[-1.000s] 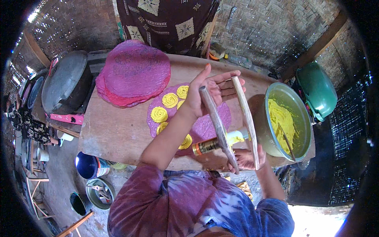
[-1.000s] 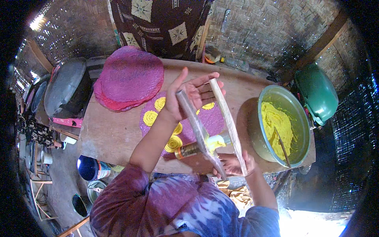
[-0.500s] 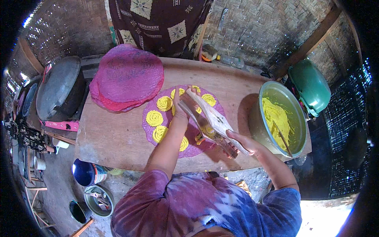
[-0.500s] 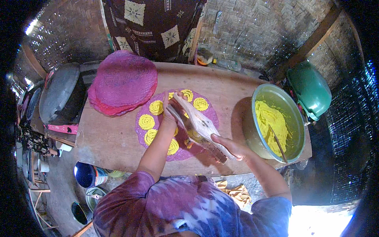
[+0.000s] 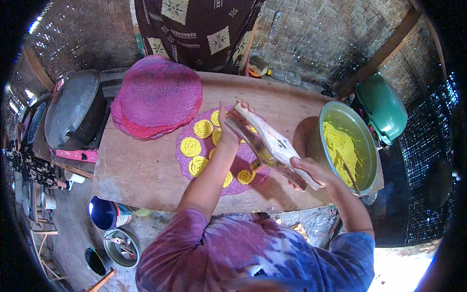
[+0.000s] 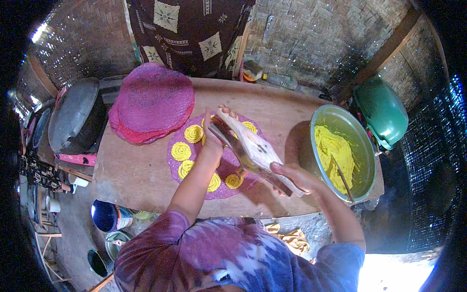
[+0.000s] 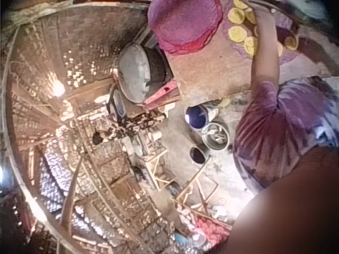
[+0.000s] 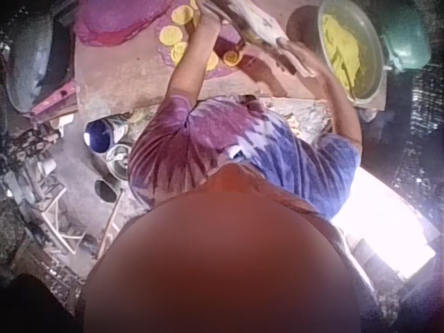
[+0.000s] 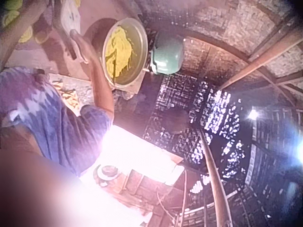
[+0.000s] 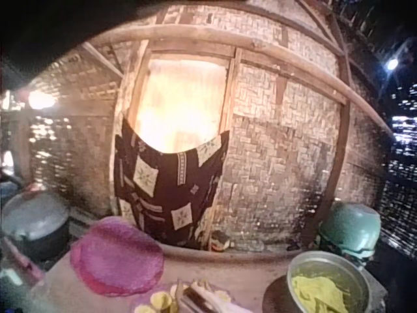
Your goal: The person uses a wooden press to shape yellow dough into small spiral discs on a pink cloth. They repeatedly scoop dough from a metal bowl, load the press, and release the shaped pieces onto the cloth.
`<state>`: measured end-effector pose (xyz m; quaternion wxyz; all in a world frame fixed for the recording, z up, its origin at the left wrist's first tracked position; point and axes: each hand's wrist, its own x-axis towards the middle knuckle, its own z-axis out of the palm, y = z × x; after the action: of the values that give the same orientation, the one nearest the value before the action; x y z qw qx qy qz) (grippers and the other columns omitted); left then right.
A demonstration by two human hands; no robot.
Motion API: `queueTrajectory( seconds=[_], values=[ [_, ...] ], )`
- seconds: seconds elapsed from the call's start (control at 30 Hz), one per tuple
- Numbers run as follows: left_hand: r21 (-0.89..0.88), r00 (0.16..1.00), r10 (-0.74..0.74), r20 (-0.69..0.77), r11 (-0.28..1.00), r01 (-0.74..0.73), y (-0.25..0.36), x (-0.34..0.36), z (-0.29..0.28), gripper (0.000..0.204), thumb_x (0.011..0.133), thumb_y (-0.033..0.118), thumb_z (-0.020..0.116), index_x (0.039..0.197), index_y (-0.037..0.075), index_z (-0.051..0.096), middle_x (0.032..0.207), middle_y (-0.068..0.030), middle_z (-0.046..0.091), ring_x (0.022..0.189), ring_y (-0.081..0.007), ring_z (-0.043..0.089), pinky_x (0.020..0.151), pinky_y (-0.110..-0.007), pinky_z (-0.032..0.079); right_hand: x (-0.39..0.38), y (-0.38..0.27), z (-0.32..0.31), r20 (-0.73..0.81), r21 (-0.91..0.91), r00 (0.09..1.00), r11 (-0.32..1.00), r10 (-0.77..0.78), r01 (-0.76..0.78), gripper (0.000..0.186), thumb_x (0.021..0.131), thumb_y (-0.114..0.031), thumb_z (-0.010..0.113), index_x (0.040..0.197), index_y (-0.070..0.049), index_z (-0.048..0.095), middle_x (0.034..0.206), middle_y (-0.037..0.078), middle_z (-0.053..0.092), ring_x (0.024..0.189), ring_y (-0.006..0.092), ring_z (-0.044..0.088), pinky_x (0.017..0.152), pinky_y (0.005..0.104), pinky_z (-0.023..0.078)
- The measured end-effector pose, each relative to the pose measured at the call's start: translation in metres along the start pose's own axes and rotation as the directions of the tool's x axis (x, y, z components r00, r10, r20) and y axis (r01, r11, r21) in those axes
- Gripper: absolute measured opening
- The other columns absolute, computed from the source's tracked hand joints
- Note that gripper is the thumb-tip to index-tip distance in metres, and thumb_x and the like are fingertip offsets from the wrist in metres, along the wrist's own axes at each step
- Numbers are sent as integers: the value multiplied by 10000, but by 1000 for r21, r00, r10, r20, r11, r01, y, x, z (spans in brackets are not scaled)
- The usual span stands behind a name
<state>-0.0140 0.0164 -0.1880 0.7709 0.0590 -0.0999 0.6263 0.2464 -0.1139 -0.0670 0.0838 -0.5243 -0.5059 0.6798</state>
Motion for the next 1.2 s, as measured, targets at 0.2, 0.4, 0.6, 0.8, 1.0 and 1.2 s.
queueTrajectory(
  seconds=[0.2,0.4,0.6,0.8,1.0,1.2],
  values=[
    [-52,982,-183,46,981,185,20,-16,9,682,905,705,389,968,83,661,868,-82,653,912,-324,619,769,-463,543,-5,13,23,23,110,1000,994,-5,2,690,910,-622,534,1069,42,637,772,119,668,613,178,646,548,294,516],
    [26,992,-93,-88,995,95,-30,15,-16,624,890,724,388,902,133,586,829,-32,598,862,-279,588,498,-338,490,-15,24,3,-143,76,989,997,-23,34,599,880,-586,616,951,6,676,715,95,664,597,156,641,529,273,504],
    [244,951,-306,-42,920,307,-22,37,-7,590,959,640,349,983,113,614,917,-50,637,954,-287,613,851,-463,510,-14,44,-9,-154,140,975,973,-160,181,565,900,-553,605,1023,-3,646,787,90,679,656,156,651,593,284,520],
    [858,854,-183,-487,83,507,-15,-40,-17,622,1029,539,272,1150,48,634,1154,-97,664,1099,-199,581,1030,-370,382,-13,68,-13,-152,205,950,932,-273,300,575,905,-541,598,1068,9,628,835,104,680,700,174,658,628,301,528],
    [914,900,-161,-406,-61,401,-22,-83,-41,592,1049,494,256,1175,59,637,1170,-68,652,1077,-186,551,1036,-385,360,-6,75,-10,-159,269,948,912,-274,309,604,881,-552,624,1070,21,628,829,106,679,688,176,660,622,303,531],
    [944,955,-48,-292,-176,280,-17,-81,-49,614,1023,531,310,1163,33,642,1060,-121,677,973,-256,596,937,-401,426,5,69,-5,-172,233,932,906,-320,354,616,880,-560,622,1073,25,625,832,103,678,680,167,656,621,292,527]
  ],
)
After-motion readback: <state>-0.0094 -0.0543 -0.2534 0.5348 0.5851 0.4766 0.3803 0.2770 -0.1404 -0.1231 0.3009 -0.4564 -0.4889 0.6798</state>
